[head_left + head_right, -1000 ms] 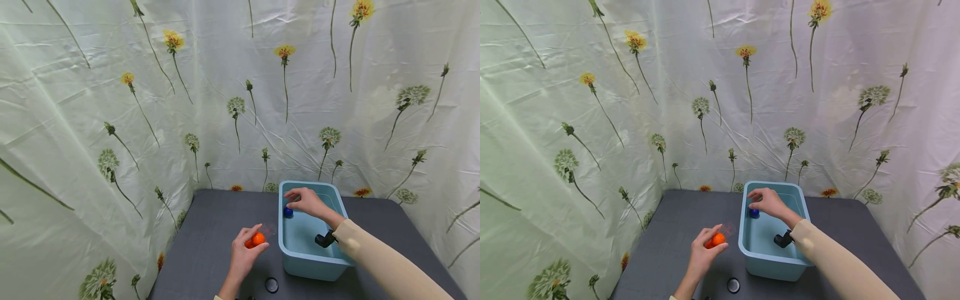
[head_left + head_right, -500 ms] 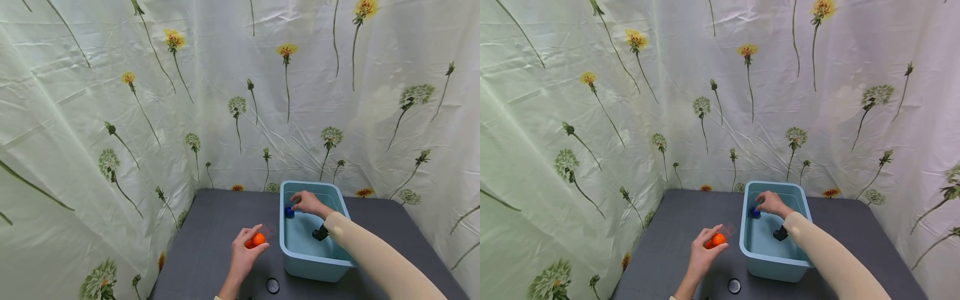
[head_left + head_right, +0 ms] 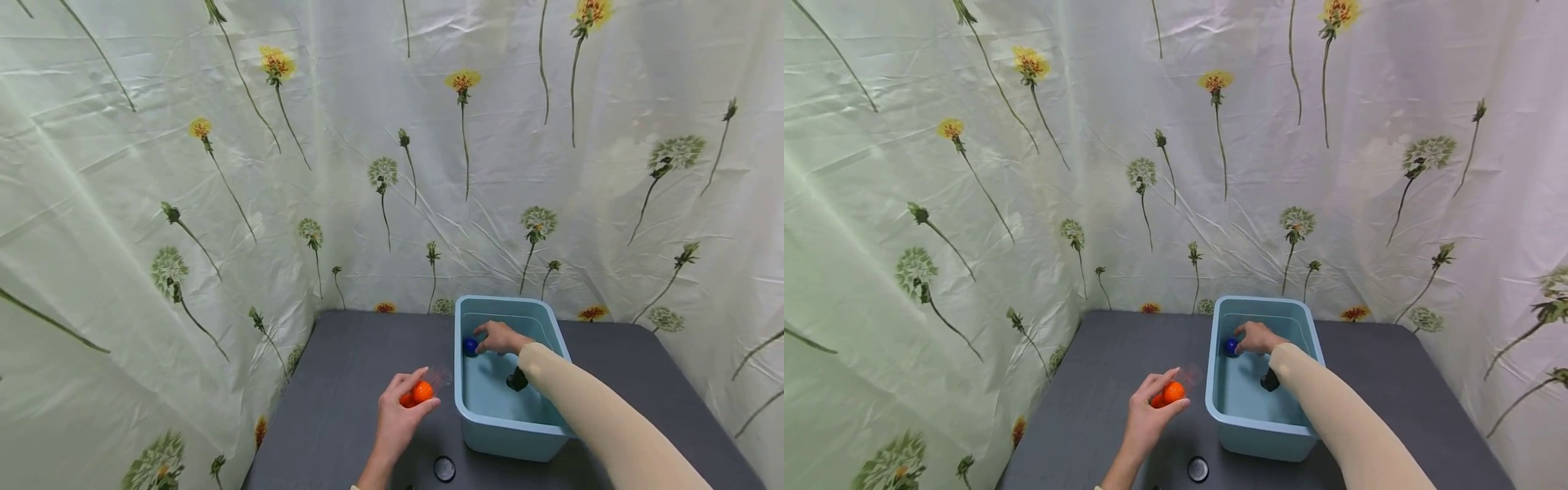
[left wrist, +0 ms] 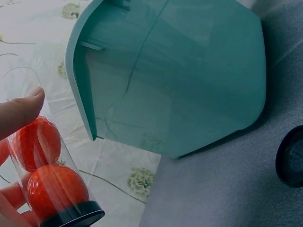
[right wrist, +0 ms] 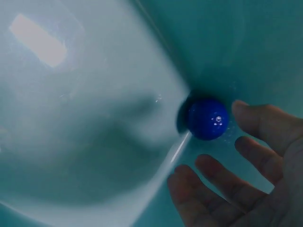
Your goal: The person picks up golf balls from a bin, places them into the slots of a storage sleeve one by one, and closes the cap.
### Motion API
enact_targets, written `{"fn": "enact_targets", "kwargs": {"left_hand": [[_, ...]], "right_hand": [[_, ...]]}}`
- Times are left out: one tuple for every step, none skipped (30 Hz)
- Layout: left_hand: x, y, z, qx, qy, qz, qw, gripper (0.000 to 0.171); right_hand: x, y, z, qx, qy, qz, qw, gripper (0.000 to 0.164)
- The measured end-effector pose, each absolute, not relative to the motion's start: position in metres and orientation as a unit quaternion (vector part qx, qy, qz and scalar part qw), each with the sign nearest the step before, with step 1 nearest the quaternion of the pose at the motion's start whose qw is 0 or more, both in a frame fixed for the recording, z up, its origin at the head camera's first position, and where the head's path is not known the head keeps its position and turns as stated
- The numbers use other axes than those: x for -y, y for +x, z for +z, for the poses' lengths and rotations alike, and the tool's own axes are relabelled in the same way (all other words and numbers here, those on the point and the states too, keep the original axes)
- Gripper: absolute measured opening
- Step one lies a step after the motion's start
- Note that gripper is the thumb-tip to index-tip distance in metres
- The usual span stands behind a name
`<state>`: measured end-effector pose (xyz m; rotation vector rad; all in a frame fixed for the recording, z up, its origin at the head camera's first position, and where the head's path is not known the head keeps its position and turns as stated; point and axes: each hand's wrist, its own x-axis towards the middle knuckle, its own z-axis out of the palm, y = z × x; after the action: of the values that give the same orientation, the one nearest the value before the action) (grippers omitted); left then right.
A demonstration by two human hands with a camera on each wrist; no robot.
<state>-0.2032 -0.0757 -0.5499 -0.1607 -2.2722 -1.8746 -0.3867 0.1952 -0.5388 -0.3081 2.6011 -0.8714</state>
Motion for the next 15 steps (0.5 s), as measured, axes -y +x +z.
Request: {"fn": "enact_targets", "kwargs": {"left_hand": [[0.076, -0.203, -0.550, 0.767, -0.054, -0.633, 0.095, 0.054], [0.076, -0.203, -0.550, 0.766, -0.053, -0.633, 0.095, 0.054], [0.076, -0.202, -0.550, 0.766, -0.053, -0.634, 0.095, 0.054], [0.077, -0.202, -0.550, 0.766, -0.054, -0.634, 0.095, 0.054], [0.077, -0.202, -0.549, 0.766, -0.054, -0.634, 0.095, 0.054], [0.077, -0.202, -0.549, 0.765, -0.055, -0.634, 0.096, 0.055], [0.078, -0.201, -0.548, 0.765, -0.055, -0.634, 0.097, 0.055], [0.078, -0.201, -0.548, 0.765, -0.056, -0.634, 0.097, 0.055], [0.078, -0.201, -0.548, 0.766, -0.056, -0.633, 0.098, 0.055], [0.079, -0.201, -0.547, 0.766, -0.056, -0.633, 0.099, 0.055], [0.079, -0.201, -0.547, 0.766, -0.056, -0.633, 0.098, 0.055], [0.080, -0.201, -0.547, 0.765, -0.056, -0.633, 0.098, 0.055], [0.080, -0.201, -0.547, 0.765, -0.056, -0.634, 0.099, 0.055], [0.080, -0.201, -0.547, 0.765, -0.056, -0.634, 0.099, 0.055], [0.080, -0.201, -0.547, 0.765, -0.056, -0.633, 0.099, 0.055]], "right_hand": [[-0.194, -0.387, -0.540, -0.924, -0.106, -0.310, 0.197, 0.056], [-0.193, -0.388, -0.541, -0.923, -0.105, -0.309, 0.201, 0.057], [-0.192, -0.389, -0.542, -0.924, -0.105, -0.306, 0.205, 0.059], [-0.192, -0.390, -0.544, -0.924, -0.103, -0.304, 0.209, 0.060], [-0.191, -0.391, -0.545, -0.924, -0.102, -0.302, 0.212, 0.061], [-0.191, -0.393, -0.547, -0.924, -0.101, -0.300, 0.214, 0.061], [-0.190, -0.393, -0.548, -0.924, -0.102, -0.298, 0.217, 0.062], [-0.190, -0.394, -0.549, -0.924, -0.101, -0.296, 0.220, 0.063], [-0.189, -0.395, -0.550, -0.924, -0.097, -0.296, 0.223, 0.063], [-0.189, -0.396, -0.552, -0.923, -0.097, -0.296, 0.225, 0.063], [-0.189, -0.396, -0.553, -0.923, -0.098, -0.294, 0.227, 0.063], [-0.188, -0.396, -0.553, -0.923, -0.099, -0.294, 0.228, 0.063], [-0.188, -0.396, -0.554, -0.923, -0.101, -0.294, 0.228, 0.063], [-0.188, -0.396, -0.554, -0.923, -0.104, -0.293, 0.228, 0.063], [-0.188, -0.395, -0.555, -0.923, -0.109, -0.292, 0.225, 0.062]]}}
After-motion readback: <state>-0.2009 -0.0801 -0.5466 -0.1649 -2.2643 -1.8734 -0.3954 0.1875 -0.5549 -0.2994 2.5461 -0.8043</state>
